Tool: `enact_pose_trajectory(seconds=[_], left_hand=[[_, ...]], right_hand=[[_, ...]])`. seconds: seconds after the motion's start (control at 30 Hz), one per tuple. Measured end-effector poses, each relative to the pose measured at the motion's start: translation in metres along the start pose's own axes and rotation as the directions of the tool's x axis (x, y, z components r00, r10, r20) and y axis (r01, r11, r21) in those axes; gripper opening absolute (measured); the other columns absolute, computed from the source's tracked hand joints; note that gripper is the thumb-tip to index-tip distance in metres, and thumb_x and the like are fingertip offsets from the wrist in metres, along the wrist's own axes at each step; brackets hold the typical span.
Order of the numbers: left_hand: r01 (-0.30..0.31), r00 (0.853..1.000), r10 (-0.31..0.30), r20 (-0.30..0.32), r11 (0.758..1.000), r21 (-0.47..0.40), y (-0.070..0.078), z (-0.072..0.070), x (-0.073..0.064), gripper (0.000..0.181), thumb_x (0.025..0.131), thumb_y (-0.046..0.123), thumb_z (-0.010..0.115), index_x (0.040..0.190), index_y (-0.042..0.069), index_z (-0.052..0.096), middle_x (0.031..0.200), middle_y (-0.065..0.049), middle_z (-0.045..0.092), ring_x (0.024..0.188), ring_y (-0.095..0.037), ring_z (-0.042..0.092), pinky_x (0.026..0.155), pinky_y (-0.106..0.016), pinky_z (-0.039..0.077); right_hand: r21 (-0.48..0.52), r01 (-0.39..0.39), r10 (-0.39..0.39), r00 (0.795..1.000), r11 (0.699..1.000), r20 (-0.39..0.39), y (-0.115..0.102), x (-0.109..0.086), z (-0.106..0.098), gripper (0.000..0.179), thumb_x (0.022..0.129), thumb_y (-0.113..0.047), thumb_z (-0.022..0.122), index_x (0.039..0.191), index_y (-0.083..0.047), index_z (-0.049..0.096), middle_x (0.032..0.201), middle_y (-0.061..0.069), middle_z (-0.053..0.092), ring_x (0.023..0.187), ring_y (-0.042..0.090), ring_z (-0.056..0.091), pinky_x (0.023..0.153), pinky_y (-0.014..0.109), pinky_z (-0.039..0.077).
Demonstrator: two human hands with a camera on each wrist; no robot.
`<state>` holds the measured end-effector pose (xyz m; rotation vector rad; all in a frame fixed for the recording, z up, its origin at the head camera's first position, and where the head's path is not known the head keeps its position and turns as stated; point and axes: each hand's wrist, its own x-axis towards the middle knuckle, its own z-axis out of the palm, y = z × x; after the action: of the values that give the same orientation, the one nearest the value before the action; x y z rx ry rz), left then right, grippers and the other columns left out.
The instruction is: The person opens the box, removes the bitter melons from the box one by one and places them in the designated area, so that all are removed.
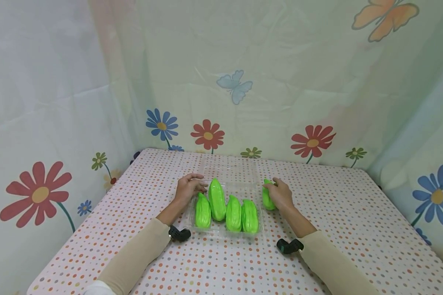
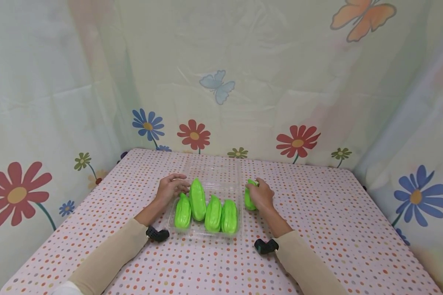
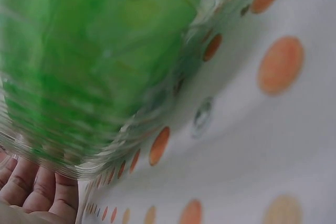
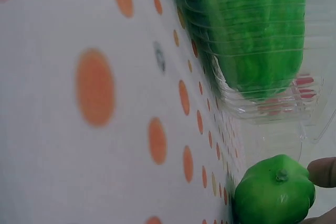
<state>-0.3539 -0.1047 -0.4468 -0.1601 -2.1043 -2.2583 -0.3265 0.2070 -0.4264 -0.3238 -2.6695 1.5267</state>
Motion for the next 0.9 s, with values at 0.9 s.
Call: enact_pose_trajectory(seconds=[0.9], left_hand=[[-0.003, 0.999, 0.003, 0.040, 1.000, 0.005, 0.029, 0.002, -0.018, 0.033, 0.088, -0.006, 0.051, 0.119, -0.009, 0.063, 0.108, -0.035, 0.069, 0.080, -0.028, 0.074, 0.081, -0.043, 0.060]], right_hand=[[0.071, 0.241, -0.234, 0.967, 0.968, -0.103, -0.036, -0.033, 0.009, 0.061, 0.101, -0.028, 0.054, 0.154, -0.002, 0.037, 0.159, 0.020, 0.035, 0.150, 0.039, 0.026, 0.122, 0.057, 0.020]])
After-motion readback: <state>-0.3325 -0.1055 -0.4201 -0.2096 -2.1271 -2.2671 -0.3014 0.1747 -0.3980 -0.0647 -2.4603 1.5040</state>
